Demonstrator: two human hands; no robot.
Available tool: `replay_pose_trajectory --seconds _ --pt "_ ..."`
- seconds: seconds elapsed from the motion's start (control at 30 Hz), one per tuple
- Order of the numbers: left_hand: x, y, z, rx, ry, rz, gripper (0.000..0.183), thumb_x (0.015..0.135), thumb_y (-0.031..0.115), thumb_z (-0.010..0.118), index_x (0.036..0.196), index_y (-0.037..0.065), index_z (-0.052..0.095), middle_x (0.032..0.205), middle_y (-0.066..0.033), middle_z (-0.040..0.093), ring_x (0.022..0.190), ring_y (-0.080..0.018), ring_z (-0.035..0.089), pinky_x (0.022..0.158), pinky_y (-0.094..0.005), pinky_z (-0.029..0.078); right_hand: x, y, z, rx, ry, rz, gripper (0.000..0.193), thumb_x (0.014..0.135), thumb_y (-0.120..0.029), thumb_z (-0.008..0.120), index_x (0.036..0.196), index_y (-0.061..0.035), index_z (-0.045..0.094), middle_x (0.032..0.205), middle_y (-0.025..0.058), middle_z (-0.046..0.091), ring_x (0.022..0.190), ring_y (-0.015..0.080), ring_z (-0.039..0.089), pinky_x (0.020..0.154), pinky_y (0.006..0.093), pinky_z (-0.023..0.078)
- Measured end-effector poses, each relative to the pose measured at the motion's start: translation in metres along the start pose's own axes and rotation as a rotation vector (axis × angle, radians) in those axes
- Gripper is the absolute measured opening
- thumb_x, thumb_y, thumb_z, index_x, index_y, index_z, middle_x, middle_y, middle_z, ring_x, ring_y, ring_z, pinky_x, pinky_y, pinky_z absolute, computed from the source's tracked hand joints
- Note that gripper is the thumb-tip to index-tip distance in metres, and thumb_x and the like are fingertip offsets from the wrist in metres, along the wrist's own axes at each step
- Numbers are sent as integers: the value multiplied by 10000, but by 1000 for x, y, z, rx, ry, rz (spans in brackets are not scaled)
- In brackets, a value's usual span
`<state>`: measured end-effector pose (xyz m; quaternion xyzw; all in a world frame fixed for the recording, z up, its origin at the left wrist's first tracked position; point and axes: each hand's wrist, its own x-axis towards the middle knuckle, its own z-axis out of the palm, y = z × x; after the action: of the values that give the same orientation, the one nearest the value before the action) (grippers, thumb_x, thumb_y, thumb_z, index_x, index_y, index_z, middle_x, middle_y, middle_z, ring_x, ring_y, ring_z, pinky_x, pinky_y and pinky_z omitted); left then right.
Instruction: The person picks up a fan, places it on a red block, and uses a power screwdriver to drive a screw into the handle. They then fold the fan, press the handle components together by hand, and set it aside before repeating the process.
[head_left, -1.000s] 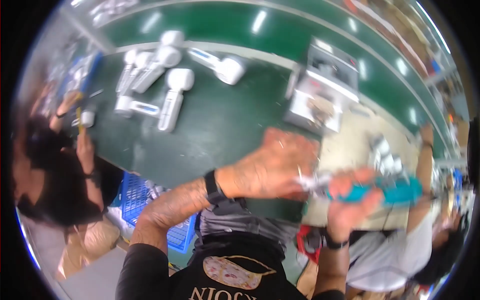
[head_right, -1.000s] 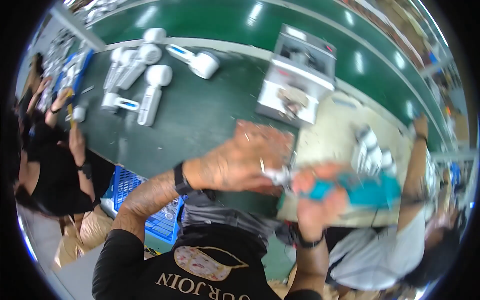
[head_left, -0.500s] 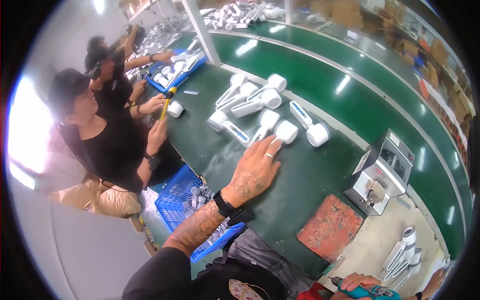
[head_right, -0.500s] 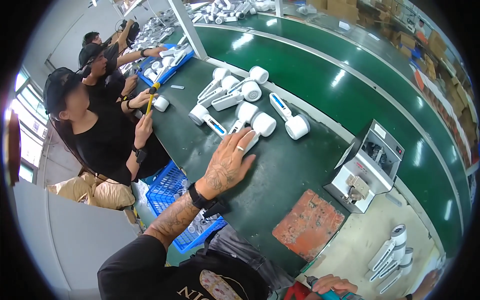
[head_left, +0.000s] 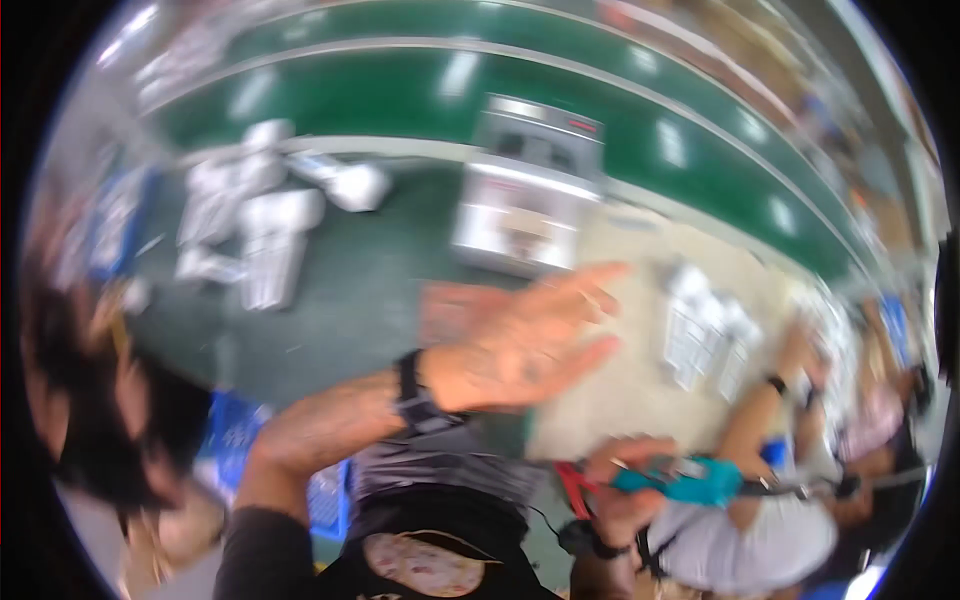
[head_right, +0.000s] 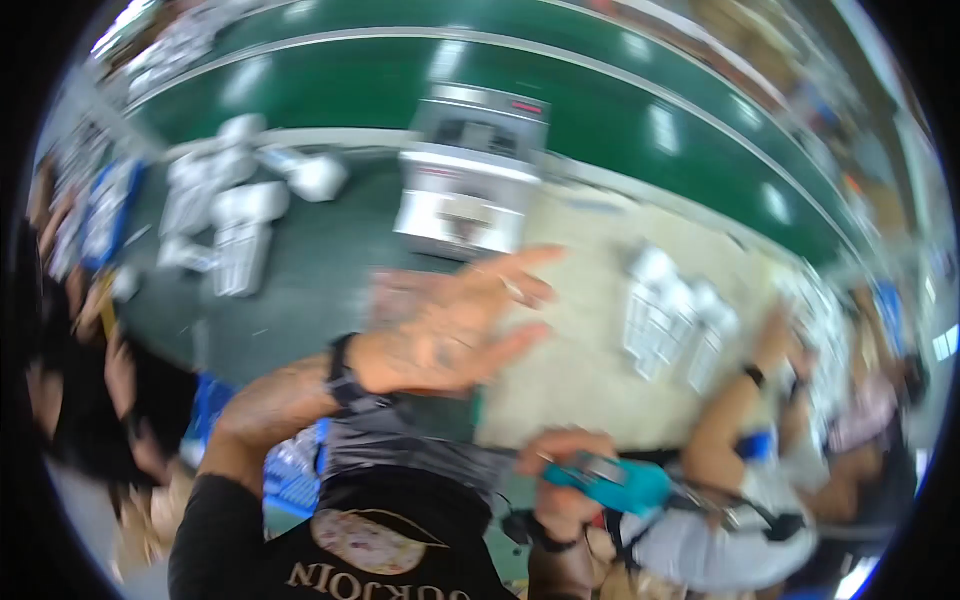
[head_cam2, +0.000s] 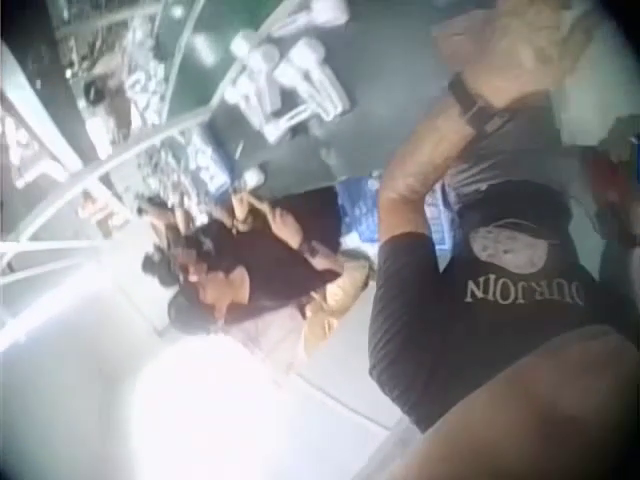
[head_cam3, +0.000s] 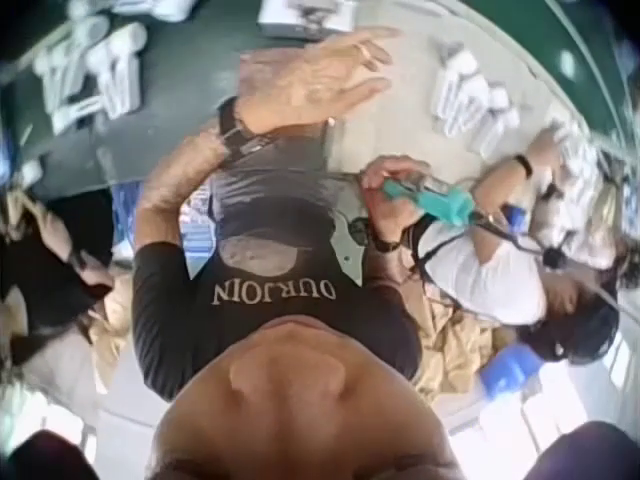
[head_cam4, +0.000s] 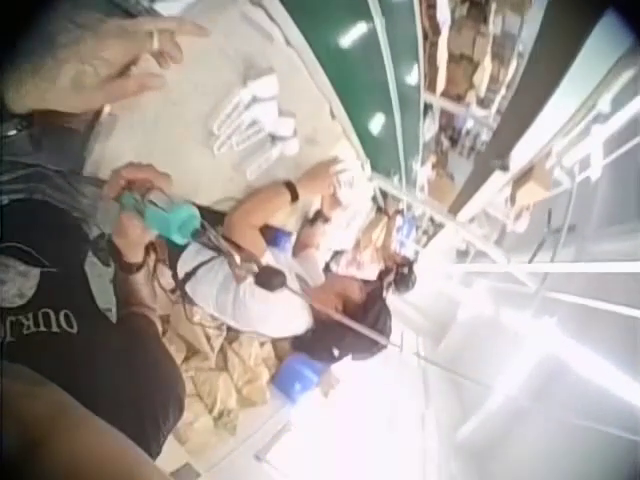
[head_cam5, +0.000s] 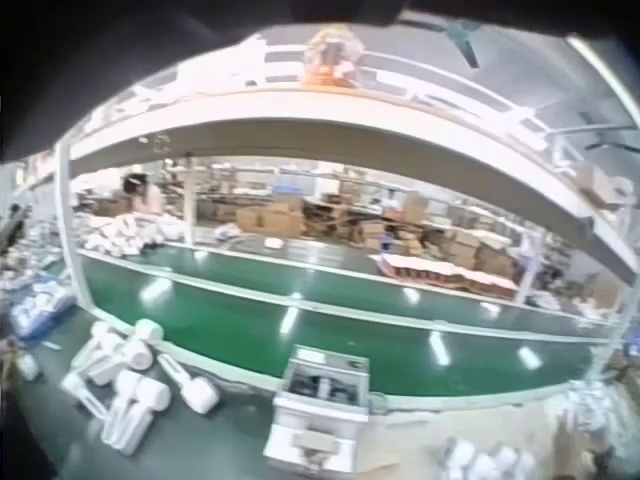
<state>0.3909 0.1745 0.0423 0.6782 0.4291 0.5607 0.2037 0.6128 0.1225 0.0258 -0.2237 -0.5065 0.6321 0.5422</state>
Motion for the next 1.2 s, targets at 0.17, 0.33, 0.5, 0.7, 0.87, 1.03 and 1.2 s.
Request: replay_pose_trajectory --seconds 0.17,0.33,0.5,0.7,0.87,1.03,1.2 --pt "50 -40 68 96 -188 -108 299 909 237 703 1067 9 590 1117 -183 644 858 -302 655 782 -385 533 -9 -22 -3 114 129 57 611 791 -426 831 1066 49 563 758 132 594 666 251 601 594 352 490" --pt "82 -74 149 317 -326 -267 586 887 580 619 1029 11 611 926 -192 661 856 -348 642 818 -430 507 -17 -28 -14 122 141 40 616 783 -411 843 1086 45 561 788 132 598 701 252 608 621 358 494" --pt "74 -106 180 323 -250 -295 564 835 564 673 971 21 601 941 -187 662 872 -374 626 818 -459 489 -14 -31 -8 -164 81 32 682 872 -642 649 1054 -7 481 697 72 541 591 208 570 577 340 477" --pt "72 -88 149 347 -244 -292 447 824 454 684 964 38 600 931 -183 653 887 -378 619 824 -480 476 -12 -19 -20 58 113 68 599 809 -387 832 1114 50 560 819 125 607 716 229 618 667 353 515" --pt "50 -31 75 322 -325 -252 331 833 340 672 956 39 608 925 -155 644 897 -352 631 794 -461 496 20 4 -18 -341 252 -27 693 859 -601 711 1073 39 553 754 91 578 663 212 582 587 335 476" --pt "10 -3 12 283 -265 25 223 797 143 730 971 21 666 895 -120 643 870 -316 638 726 -408 527 45 14 -25 -553 207 -26 671 903 -639 632 1059 11 578 784 64 582 720 198 613 643 284 457" --pt "-11 -10 -29 342 -344 -59 239 791 117 737 1000 16 682 935 -126 645 848 -317 629 750 -395 530 53 20 -6 -496 171 -2 677 898 -630 645 1076 17 562 783 60 572 706 199 608 641 295 466"
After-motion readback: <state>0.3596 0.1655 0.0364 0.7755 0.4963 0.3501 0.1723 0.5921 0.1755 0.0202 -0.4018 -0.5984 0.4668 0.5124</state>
